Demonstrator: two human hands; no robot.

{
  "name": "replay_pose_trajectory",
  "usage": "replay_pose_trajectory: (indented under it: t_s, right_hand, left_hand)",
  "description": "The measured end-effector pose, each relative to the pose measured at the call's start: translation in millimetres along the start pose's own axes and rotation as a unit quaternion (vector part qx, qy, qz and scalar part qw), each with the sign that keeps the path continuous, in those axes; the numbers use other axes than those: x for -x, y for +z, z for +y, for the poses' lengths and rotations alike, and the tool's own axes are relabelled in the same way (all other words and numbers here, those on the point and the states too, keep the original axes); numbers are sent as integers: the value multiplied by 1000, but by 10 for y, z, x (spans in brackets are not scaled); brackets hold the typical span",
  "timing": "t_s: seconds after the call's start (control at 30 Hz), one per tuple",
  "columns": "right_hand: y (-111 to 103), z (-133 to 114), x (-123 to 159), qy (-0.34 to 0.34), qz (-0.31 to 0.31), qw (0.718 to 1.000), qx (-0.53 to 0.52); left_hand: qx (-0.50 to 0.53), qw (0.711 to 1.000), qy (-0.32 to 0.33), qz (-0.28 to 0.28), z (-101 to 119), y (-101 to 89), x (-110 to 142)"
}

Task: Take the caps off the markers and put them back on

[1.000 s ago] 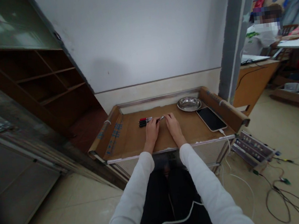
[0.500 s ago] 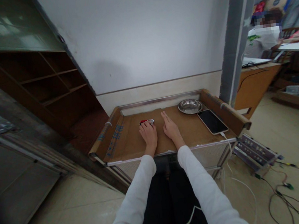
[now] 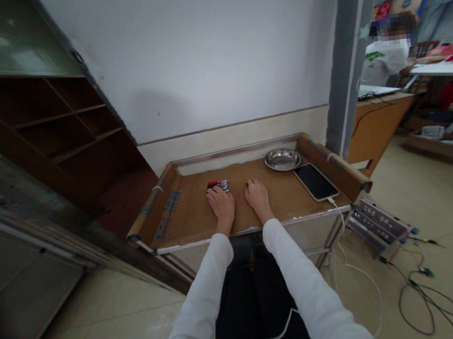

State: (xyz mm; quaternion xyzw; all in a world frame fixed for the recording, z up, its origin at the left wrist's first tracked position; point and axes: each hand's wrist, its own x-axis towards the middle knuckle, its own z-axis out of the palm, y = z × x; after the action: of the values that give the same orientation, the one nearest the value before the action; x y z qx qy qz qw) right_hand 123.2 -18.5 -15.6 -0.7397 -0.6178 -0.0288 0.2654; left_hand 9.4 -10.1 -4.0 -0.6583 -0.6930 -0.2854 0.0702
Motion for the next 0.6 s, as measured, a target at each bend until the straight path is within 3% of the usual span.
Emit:
replay_pose_trajectory:
  t_s: [0.07, 0.13, 0.27, 0.43, 0.6]
  right_hand:
    - [-6, -2, 0, 1, 1, 1000, 3]
    - [-10, -2, -4, 4, 0, 1000, 4]
    - [-15, -1, -16, 6, -7, 1000, 7]
    - [-6, 12, -27, 1, -4, 1000, 5]
    - [9, 34, -41, 1, -10, 1000, 14]
  left_hand:
    - [9, 999, 31, -3, 16, -1, -30]
    - [29, 994, 104, -21, 43, 24, -71]
    - [84, 960, 250, -92, 126, 159, -154]
    - [117, 948, 258, -145, 188, 303, -185]
    - [152, 948, 225, -165, 177, 285, -180]
